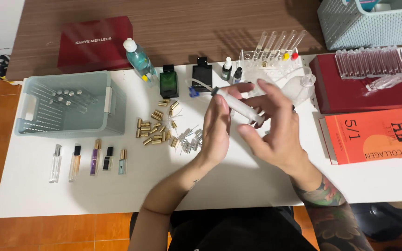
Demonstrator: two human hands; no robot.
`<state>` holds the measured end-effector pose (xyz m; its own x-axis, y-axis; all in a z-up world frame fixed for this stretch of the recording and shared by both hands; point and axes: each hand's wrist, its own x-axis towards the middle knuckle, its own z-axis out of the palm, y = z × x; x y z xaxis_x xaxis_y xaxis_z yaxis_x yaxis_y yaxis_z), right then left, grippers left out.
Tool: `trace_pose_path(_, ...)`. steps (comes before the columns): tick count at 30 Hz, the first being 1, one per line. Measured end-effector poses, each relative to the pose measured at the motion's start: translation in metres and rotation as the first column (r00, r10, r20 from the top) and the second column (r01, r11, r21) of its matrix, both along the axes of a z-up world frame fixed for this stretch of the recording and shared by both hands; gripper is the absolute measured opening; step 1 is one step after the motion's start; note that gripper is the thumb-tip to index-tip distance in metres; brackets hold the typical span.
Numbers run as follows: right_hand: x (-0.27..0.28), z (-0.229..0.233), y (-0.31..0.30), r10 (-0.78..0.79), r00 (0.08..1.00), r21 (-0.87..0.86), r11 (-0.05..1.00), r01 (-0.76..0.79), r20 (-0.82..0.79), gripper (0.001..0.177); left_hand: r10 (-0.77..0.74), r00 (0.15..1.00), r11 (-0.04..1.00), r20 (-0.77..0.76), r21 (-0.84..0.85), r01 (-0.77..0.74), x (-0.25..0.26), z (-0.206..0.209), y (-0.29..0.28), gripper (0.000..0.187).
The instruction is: Cleaning a perfume bottle with a cloth and using a syringe with tubing to transfer fragrance liquid.
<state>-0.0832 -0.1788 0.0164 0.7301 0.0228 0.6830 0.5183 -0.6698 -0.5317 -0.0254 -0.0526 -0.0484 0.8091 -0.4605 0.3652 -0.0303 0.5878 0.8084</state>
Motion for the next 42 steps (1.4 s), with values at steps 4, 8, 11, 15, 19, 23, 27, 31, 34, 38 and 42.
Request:
trace_pose_path(4, -0.013, -0.033, -0.017, -0.158, 0.968, 0.005, 0.987, 0.162, -0.194, 0.023, 0.036, 0.994, 0.997, -0.100, -0.071, -0.043, 0.002, -0.001, -0.004, 0.043)
trace_pose_path(8, -0.017, -0.037, -0.007, -0.177, 0.899, 0.039, 0.977, 0.210, -0.400, 0.021, 0.048, 0.997, 0.992, -0.064, -0.114, -0.056, -0.001, -0.008, -0.015, 0.043)
trace_pose_path(11, -0.022, -0.044, -0.002, -0.091, 0.913, 0.148, 0.976, 0.161, -0.397, 0.024, -0.005, 0.991, 0.977, -0.132, -0.210, -0.023, -0.007, -0.007, -0.020, 0.049)
trace_pose_path(15, -0.023, -0.063, 0.004, -0.131, 0.897, 0.056, 0.984, 0.170, -0.422, 0.022, -0.144, 0.940, 0.925, -0.309, -0.381, 0.016, -0.010, -0.006, -0.020, 0.049)
trace_pose_path(19, -0.026, -0.060, 0.019, -0.089, 0.963, 0.103, 0.988, 0.118, -0.253, 0.013, -0.228, 0.891, 0.902, -0.392, -0.429, 0.042, -0.007, -0.001, -0.016, 0.045)
trace_pose_path(23, -0.034, -0.064, 0.027, -0.232, 0.912, 0.074, 0.960, 0.272, -0.338, 0.013, -0.267, 0.885, 0.886, -0.381, -0.458, 0.071, -0.001, 0.002, -0.016, 0.045)
trace_pose_path(27, -0.041, -0.075, 0.027, -0.270, 0.912, 0.045, 0.953, 0.298, -0.310, 0.018, -0.299, 0.865, 0.880, -0.402, -0.467, 0.087, 0.006, 0.000, -0.015, 0.044)
trace_pose_path(31, -0.048, -0.079, 0.029, -0.292, 0.904, 0.020, 0.949, 0.313, -0.311, 0.024, -0.284, 0.872, 0.881, -0.399, -0.468, 0.073, 0.009, -0.004, -0.016, 0.044)
trace_pose_path(34, -0.051, -0.083, 0.029, -0.280, 0.904, 0.036, 0.951, 0.308, -0.323, 0.026, -0.262, 0.892, 0.881, -0.369, -0.468, 0.065, 0.017, -0.009, -0.015, 0.043)
trace_pose_path(38, -0.056, -0.092, 0.026, -0.277, 0.897, 0.034, 0.951, 0.306, -0.344, 0.025, -0.258, 0.899, 0.879, -0.354, -0.473, 0.066, 0.019, -0.011, -0.017, 0.042)
trace_pose_path(42, -0.060, -0.095, 0.025, -0.279, 0.896, 0.039, 0.950, 0.311, -0.346, 0.024, -0.253, 0.897, 0.886, -0.362, -0.460, 0.065, 0.019, -0.012, -0.018, 0.043)
